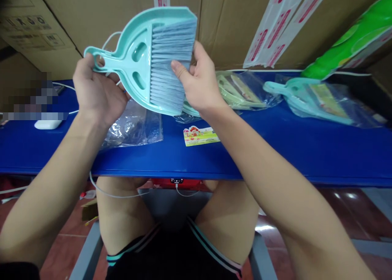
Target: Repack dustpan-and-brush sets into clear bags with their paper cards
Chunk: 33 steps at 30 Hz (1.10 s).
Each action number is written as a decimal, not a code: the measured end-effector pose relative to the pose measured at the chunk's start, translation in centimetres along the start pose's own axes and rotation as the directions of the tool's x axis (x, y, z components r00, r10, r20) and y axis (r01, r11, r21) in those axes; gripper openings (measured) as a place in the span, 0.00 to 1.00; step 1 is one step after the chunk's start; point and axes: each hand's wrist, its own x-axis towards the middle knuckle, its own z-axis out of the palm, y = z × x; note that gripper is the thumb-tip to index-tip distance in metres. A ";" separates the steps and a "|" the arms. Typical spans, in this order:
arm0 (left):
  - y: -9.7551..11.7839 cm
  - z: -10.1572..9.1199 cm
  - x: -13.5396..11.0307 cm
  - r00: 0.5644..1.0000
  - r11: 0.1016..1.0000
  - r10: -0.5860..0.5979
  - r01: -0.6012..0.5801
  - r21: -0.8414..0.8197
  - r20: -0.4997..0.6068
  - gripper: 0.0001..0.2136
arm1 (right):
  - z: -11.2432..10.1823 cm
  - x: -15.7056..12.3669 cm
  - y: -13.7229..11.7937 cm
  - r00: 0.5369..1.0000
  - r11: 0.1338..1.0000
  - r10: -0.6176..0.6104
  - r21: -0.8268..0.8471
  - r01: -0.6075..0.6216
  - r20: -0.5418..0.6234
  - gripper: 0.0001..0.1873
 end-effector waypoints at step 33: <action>-0.4 0.2 0.1 0.995 0.993 0.099 -0.098 -0.066 0.012 0.14 | 2.1 -0.9 -1.1 0.977 0.979 0.204 0.003 -0.205 -0.068 0.19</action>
